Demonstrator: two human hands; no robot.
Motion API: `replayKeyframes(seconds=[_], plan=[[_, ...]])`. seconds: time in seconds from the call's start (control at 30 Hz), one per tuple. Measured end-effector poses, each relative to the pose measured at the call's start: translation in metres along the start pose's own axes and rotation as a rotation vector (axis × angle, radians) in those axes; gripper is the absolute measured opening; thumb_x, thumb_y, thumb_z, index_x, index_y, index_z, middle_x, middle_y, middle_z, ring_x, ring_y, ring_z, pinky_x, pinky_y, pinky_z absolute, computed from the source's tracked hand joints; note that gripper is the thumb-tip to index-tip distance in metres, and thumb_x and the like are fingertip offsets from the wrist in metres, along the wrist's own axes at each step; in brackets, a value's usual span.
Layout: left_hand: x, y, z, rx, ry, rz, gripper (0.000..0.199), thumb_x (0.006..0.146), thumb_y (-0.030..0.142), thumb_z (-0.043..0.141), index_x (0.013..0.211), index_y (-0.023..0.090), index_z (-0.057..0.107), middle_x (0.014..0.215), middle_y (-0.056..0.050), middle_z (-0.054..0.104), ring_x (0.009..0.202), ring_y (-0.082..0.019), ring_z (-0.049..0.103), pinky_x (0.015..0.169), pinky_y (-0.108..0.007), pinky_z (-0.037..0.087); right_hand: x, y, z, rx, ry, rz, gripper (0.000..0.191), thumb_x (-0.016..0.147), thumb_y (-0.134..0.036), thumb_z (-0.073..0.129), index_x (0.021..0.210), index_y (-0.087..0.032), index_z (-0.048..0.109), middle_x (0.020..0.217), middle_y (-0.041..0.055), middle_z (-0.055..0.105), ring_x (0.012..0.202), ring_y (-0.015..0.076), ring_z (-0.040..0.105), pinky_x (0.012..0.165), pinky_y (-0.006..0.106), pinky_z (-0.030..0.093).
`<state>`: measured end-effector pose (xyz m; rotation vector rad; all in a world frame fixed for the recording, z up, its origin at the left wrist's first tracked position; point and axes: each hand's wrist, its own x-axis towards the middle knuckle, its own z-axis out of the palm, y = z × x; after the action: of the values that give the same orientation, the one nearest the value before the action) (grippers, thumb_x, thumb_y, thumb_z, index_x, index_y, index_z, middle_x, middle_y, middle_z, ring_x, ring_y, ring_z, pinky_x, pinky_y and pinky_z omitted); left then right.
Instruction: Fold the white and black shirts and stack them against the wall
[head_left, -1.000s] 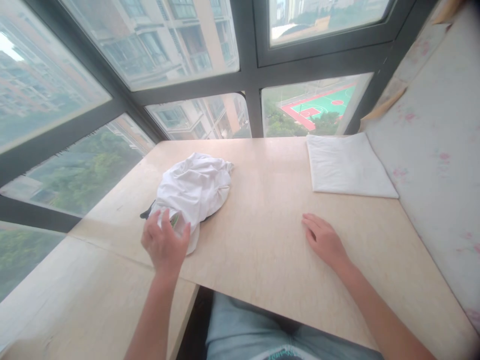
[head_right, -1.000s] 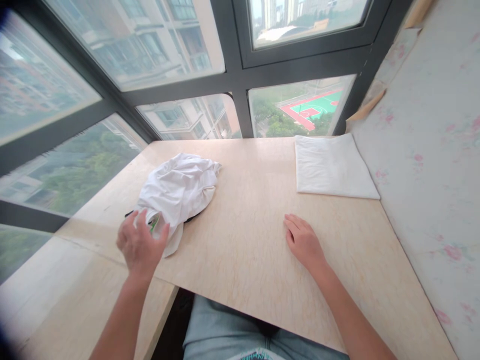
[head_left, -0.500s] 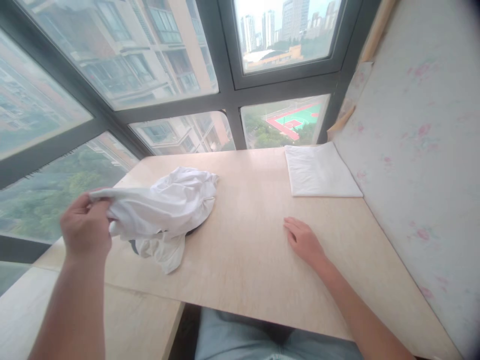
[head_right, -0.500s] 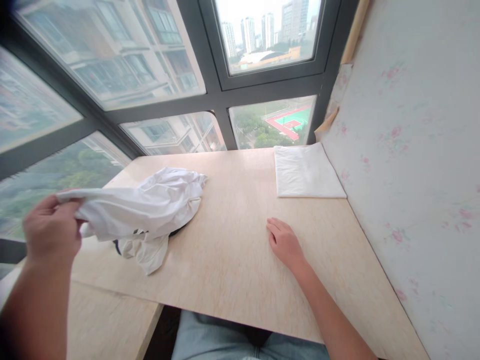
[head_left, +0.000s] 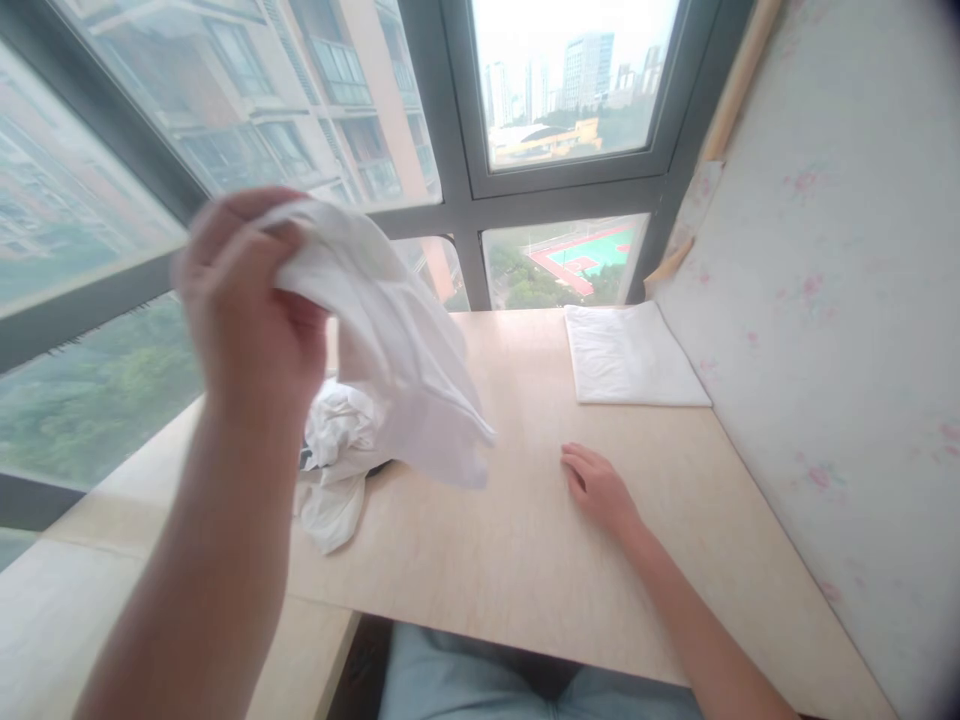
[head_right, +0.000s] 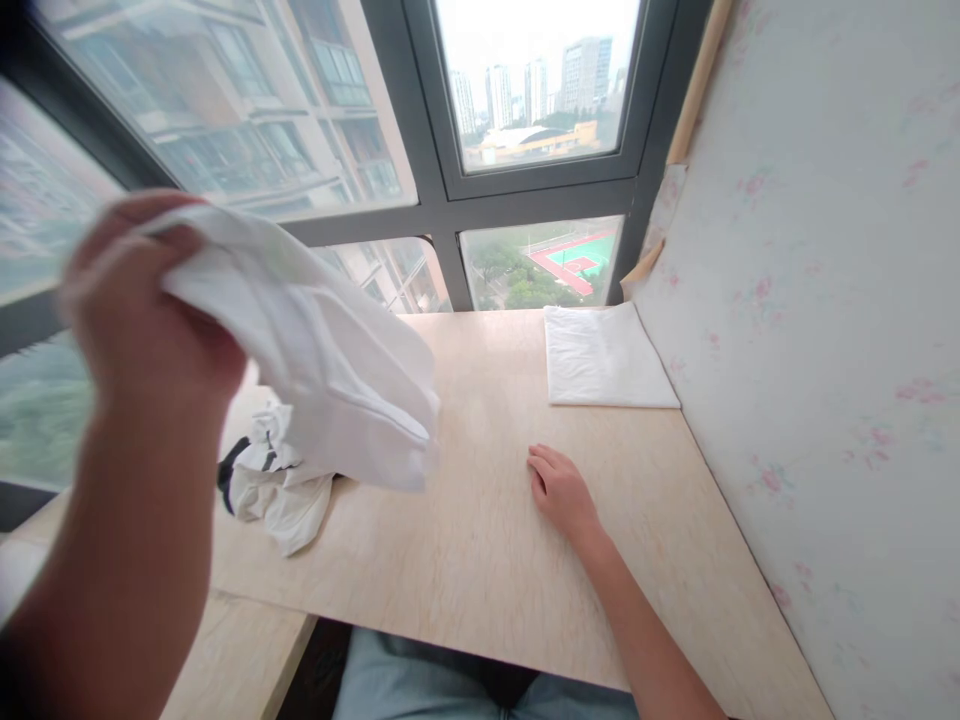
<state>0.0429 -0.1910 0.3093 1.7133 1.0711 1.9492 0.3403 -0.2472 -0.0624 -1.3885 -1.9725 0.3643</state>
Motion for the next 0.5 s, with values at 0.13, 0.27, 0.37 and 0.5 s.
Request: replayKeyframes(seconds=[0.13,0.27,0.37,0.5], plan=[[-0.066,-0.075,0.033,0.404,-0.641,-0.520,0.023,0.081,0.034,0.053,0.083,0.015,0.065,0.067,0.001,0.057,0.063,-0.012,0.054,0.058,-0.023,0.041,0.001,-0.001,0.000,0.013,-0.005,0.000,0.036,0.087,-0.012,0.047,0.114,-0.021,0.070,0.132,0.0076,0.064,0.127,0.0235,0.056,0.110,0.045,0.044],[-0.134,-0.142,0.031,0.531,-0.751,-0.606,0.030,0.071,0.042,0.061,0.054,0.019,0.051,0.050,0.003,0.048,0.054,-0.014,0.045,0.051,-0.025,0.032,0.003,0.000,-0.002,0.014,-0.014,0.003,0.049,0.082,-0.008,0.048,0.126,-0.020,0.066,0.132,0.0101,0.063,0.127,0.0241,0.055,0.110,0.045,0.044],[-0.167,-0.166,0.019,0.541,-0.763,-0.628,0.035,0.074,0.050,0.059,0.056,0.020,0.053,0.055,0.002,0.052,0.060,-0.017,0.051,0.056,-0.026,0.036,0.003,0.000,-0.002,-0.003,-0.020,0.014,0.050,0.083,-0.010,0.048,0.129,-0.017,0.064,0.133,0.0119,0.063,0.127,0.0251,0.055,0.110,0.045,0.044],[-0.193,-0.170,0.005,0.481,-0.704,-0.619,0.037,0.081,0.051,0.057,0.099,0.020,0.066,0.088,-0.002,0.067,0.085,-0.022,0.061,0.072,-0.030,0.046,0.002,-0.001,-0.001,-0.018,-0.020,0.030,0.051,0.082,-0.009,0.047,0.129,-0.016,0.063,0.133,0.0124,0.062,0.126,0.0257,0.055,0.110,0.045,0.044]])
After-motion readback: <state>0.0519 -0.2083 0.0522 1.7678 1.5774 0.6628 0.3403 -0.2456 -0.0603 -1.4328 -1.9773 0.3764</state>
